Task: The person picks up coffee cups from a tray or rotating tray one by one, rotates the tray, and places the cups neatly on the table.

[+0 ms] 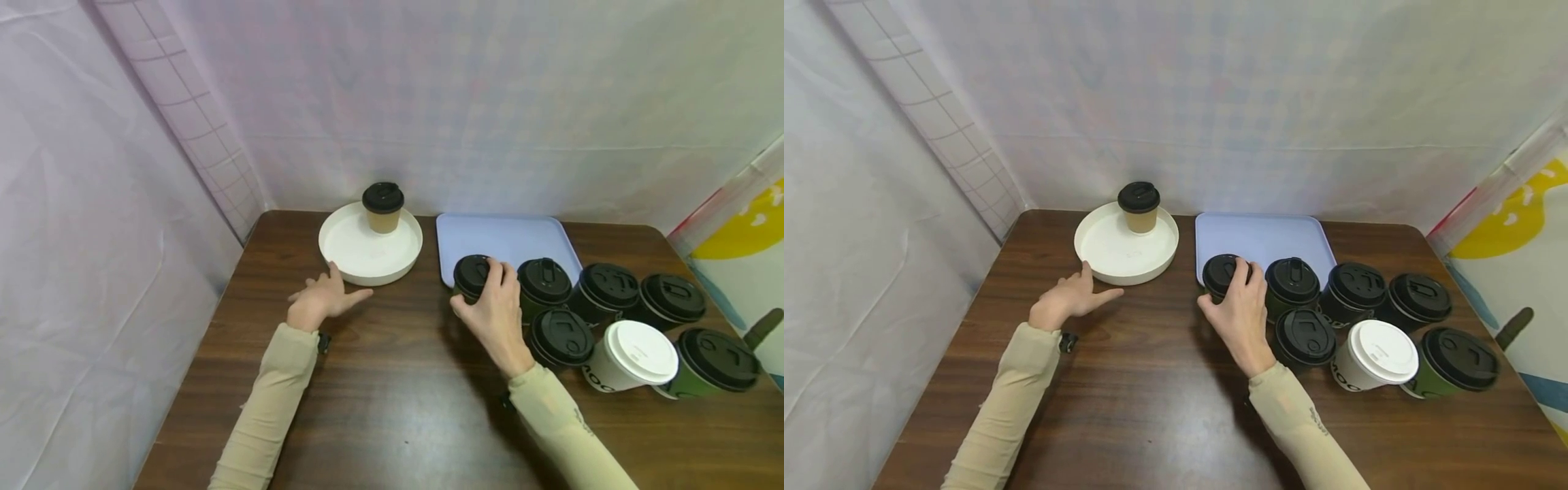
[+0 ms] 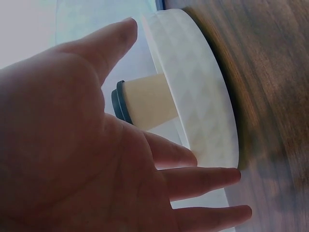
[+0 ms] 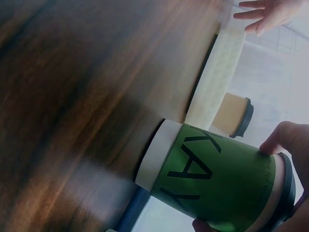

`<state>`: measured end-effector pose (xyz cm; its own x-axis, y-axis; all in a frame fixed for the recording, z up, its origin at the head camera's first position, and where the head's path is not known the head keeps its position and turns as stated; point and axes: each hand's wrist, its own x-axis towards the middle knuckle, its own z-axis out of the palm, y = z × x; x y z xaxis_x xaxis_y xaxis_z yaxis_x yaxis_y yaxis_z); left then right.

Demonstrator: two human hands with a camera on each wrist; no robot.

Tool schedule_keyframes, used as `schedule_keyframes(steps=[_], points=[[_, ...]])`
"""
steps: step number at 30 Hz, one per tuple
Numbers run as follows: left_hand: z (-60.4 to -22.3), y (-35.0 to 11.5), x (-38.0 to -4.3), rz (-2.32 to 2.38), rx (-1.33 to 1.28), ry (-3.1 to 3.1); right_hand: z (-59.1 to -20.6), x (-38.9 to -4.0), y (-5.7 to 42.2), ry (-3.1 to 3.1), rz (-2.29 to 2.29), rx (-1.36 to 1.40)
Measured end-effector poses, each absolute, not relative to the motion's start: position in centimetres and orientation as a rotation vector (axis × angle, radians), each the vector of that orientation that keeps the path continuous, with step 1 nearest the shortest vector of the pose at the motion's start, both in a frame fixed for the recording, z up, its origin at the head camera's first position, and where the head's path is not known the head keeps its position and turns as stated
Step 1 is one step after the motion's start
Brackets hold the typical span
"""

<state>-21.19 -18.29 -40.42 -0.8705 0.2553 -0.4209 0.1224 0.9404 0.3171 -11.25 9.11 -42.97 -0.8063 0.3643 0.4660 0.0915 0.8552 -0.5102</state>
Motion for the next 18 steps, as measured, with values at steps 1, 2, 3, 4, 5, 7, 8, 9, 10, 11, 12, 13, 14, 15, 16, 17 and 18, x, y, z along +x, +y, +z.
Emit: schedule_keyframes(steps=[1,2,3,4,5,7,8,9,10,11,12,13,14,15,16,17,18], points=[[-40.44,-18.29,-21.19,0.392,0.271,2.626,-42.98,-11.23,9.12,-2.458,0.633,-0.334],[-40.44,-18.29,-21.19,0.394,0.271,2.625,-42.99,-11.21,9.13,-2.456,0.628,-0.336],[-40.44,-18.28,-21.2,0.396,0.271,2.625,-43.01,-11.18,9.13,-2.456,0.623,-0.337],[-40.46,-18.27,-21.22,0.398,0.273,2.625,-43.01,-11.15,9.13,-2.455,0.619,-0.337],[-40.47,-18.28,-21.24,0.398,0.274,2.626,-43.0,-11.12,9.12,-2.456,0.614,-0.337],[-40.48,-18.25,-21.27,0.399,0.277,2.626,-42.99,-11.05,9.11,-2.46,0.607,-0.335],[-40.5,-18.25,-21.3,0.397,0.278,2.627,-42.98,-11.02,9.1,-2.463,0.605,-0.335],[-40.53,-18.24,-21.33,0.397,0.279,2.627,-42.96,-10.99,9.08,-2.466,0.605,-0.335],[-40.56,-18.23,-21.34,0.397,0.28,2.626,-42.93,-10.96,9.07,-2.47,0.605,-0.336],[-40.58,-18.22,-21.35,0.398,0.28,2.627,-42.91,-10.93,9.05,-2.474,0.607,-0.338],[-40.59,-18.2,-21.36,0.4,0.28,2.627,-42.89,-10.9,9.03,-2.477,0.61,-0.341],[-40.6,-18.2,-21.35,0.404,0.279,2.626,-42.88,-10.88,9.02,-2.48,0.614,-0.345],[-40.6,-18.19,-21.36,0.404,0.28,2.627,-42.89,-10.85,9.0,-2.484,0.618,-0.348],[-40.6,-18.18,-21.36,0.407,0.279,2.625,-42.89,-10.82,8.98,-2.487,0.623,-0.348],[-40.6,-18.19,-21.36,0.409,0.279,2.624,-42.93,-10.8,8.98,-2.49,0.625,-0.347],[-40.59,-18.21,-21.35,0.408,0.278,2.624,-42.96,-10.78,8.97,-2.491,0.629,-0.347],[-40.59,-18.23,-21.35,0.407,0.278,2.624,-42.99,-10.75,8.97,-2.492,0.63,-0.345]])
